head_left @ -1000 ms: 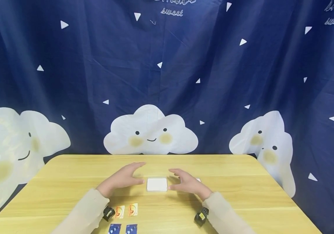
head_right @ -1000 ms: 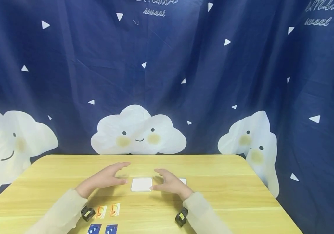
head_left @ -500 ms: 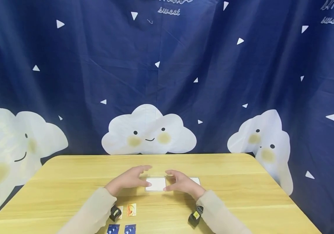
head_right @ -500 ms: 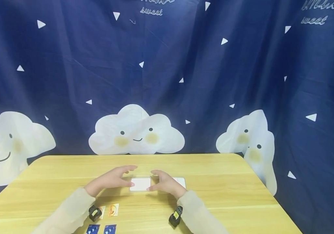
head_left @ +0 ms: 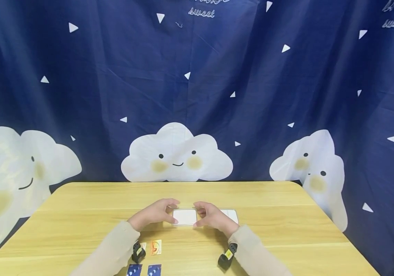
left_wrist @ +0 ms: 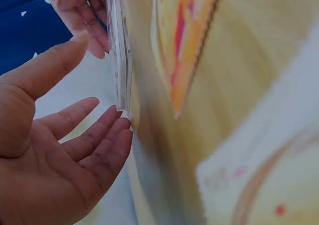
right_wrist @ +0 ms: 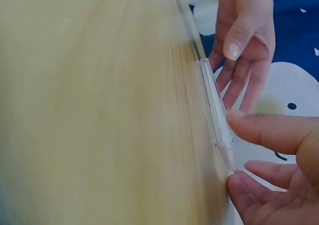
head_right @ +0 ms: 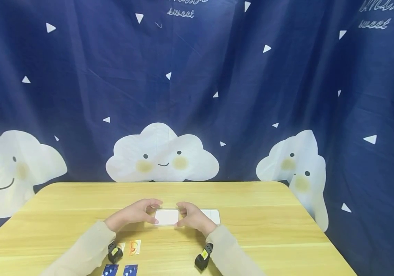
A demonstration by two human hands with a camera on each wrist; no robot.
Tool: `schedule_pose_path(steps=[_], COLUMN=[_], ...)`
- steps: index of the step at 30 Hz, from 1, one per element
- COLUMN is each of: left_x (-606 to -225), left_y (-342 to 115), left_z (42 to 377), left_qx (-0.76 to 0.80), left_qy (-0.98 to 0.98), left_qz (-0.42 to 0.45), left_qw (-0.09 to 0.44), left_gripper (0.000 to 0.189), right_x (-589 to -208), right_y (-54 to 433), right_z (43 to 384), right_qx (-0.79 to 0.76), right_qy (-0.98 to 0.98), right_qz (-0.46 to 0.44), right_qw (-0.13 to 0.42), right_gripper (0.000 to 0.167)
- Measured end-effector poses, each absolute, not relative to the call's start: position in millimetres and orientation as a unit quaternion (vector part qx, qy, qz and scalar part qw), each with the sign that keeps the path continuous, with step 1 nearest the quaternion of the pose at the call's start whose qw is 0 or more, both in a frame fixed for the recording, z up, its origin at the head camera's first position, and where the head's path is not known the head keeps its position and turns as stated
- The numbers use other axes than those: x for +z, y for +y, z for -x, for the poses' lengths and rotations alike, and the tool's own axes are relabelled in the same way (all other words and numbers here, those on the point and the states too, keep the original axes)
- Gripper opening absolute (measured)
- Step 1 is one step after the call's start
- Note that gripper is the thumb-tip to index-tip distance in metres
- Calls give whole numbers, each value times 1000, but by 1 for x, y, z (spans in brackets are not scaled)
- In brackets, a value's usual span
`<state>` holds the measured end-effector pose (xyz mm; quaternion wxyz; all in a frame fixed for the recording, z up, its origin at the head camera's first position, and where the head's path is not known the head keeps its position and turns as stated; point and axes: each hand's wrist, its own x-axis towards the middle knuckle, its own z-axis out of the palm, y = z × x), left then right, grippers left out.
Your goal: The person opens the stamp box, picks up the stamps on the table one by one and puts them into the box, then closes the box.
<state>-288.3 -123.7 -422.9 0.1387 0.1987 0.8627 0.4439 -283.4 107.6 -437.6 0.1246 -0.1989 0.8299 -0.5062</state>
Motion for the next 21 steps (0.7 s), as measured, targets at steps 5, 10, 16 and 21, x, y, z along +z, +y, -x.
schedule_pose_path(steps=[5, 10, 16, 21], left_x=[-426, -428, -432, -435], left_y=[-126, -128, -128, -129], left_z=[291, 293, 296, 298], left_qx=[456, 461, 461, 469], left_qy=[858, 857, 859, 857], left_qz=[-192, -181, -169, -156], left_qw=[138, 143, 144, 145], left_gripper=[64, 62, 60, 57], right_x=[-440, -441, -440, -441], right_y=[108, 107, 105, 104], right_z=[285, 285, 285, 285], right_qx=[-521, -511, -499, -488], right_qy=[825, 832, 842, 850], right_qz=[178, 173, 169, 164], right_qw=[128, 127, 119, 112], right_gripper=[68, 68, 65, 63])
